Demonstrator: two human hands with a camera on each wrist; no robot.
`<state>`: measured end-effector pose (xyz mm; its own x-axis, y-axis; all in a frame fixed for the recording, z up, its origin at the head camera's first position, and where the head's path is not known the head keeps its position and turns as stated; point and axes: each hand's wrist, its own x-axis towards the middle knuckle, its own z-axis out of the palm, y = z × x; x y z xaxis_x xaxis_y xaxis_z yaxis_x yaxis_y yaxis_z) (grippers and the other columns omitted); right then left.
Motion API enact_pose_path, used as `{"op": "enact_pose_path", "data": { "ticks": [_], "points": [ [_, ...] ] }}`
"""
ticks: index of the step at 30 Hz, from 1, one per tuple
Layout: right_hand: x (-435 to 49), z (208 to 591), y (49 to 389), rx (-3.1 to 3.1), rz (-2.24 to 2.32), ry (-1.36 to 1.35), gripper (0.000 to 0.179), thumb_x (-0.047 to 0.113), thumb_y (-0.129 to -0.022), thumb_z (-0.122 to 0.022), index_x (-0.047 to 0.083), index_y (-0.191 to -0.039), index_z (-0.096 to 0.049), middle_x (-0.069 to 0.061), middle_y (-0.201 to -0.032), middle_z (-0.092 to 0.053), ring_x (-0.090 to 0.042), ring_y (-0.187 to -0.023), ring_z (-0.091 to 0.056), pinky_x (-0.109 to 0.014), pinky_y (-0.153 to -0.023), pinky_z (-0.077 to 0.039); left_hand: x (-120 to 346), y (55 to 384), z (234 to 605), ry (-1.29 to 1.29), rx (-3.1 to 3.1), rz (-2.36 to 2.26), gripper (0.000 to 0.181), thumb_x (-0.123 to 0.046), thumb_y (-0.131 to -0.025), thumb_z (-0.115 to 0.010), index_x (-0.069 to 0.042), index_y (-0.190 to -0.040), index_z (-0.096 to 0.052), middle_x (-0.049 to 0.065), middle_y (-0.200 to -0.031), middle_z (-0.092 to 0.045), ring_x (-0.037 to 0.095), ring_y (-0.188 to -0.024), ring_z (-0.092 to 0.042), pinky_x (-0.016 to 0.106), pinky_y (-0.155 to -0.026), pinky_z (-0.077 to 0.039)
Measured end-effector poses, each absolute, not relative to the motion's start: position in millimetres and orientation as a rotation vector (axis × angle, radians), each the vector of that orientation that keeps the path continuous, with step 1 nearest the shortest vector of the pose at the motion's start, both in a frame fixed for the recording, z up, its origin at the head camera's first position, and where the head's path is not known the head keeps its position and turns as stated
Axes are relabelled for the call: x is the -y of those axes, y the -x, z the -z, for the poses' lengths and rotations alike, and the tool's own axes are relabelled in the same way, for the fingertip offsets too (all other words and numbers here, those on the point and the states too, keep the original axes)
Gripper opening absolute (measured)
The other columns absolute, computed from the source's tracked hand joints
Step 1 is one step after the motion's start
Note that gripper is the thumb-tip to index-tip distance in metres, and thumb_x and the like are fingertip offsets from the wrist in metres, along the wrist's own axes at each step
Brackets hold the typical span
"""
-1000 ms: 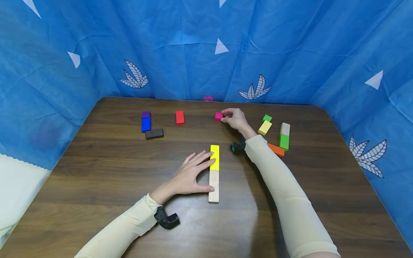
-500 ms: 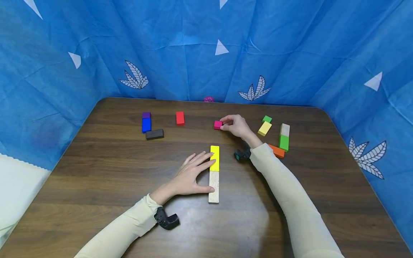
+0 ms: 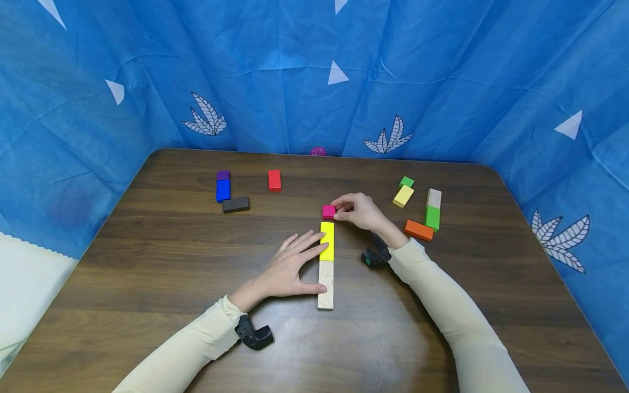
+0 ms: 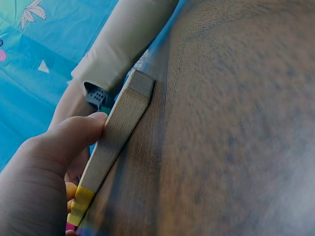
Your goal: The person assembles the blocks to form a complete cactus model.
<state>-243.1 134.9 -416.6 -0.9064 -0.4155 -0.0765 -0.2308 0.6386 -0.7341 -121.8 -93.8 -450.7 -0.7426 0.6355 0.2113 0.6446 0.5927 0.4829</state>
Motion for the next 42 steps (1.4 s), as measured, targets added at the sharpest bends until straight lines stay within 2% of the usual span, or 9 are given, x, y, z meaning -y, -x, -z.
{"op": "enact_pose_path", "data": {
  "ticks": [11,24,30,42],
  "points": [
    [-136.3,419.9,232.9,-2.626,1.136,0.582,0.034,0.009,-0.087,-0.073,0.003,-0.12,-0.068,-0.014,-0.107,-0.07,-0.023,-0.087,-0.063,-0.035,-0.084,-0.057,93.5,122.6,450.7,1.125,2.781,0.85,0.088,-0.058,-0.075,-0.073,-0.014,-0.147,-0.046,0.004,-0.158,-0.035,0.031,-0.148,-0.027,0.056,-0.119,-0.018],
    [-138.6,422.2,231.0,-2.618,1.158,0.58,0.034,0.01,-0.089,-0.071,0.003,-0.122,-0.067,-0.014,-0.112,-0.068,-0.024,-0.093,-0.063,-0.037,-0.086,-0.056,93.9,122.0,449.7,1.127,2.778,0.862,0.088,-0.058,-0.075,-0.073,-0.014,-0.147,-0.046,0.003,-0.158,-0.034,0.031,-0.148,-0.028,0.056,-0.119,-0.018],
    [-137.8,421.9,229.7,-2.635,1.166,0.588,0.03,0.01,-0.091,-0.068,0.003,-0.121,-0.068,-0.014,-0.112,-0.069,-0.024,-0.091,-0.062,-0.035,-0.084,-0.055,94.1,122.2,450.2,1.125,2.775,0.861,0.088,-0.059,-0.076,-0.072,-0.015,-0.147,-0.046,0.003,-0.158,-0.034,0.031,-0.148,-0.028,0.056,-0.119,-0.018],
    [-135.4,422.8,229.4,-2.639,1.187,0.608,0.029,0.009,-0.089,-0.071,0.003,-0.117,-0.07,-0.014,-0.108,-0.07,-0.022,-0.087,-0.063,-0.033,-0.08,-0.056,95.2,121.3,450.8,1.114,2.785,0.867,0.088,-0.059,-0.076,-0.072,-0.015,-0.147,-0.045,0.003,-0.158,-0.034,0.03,-0.148,-0.027,0.056,-0.119,-0.018]
  ]
}}
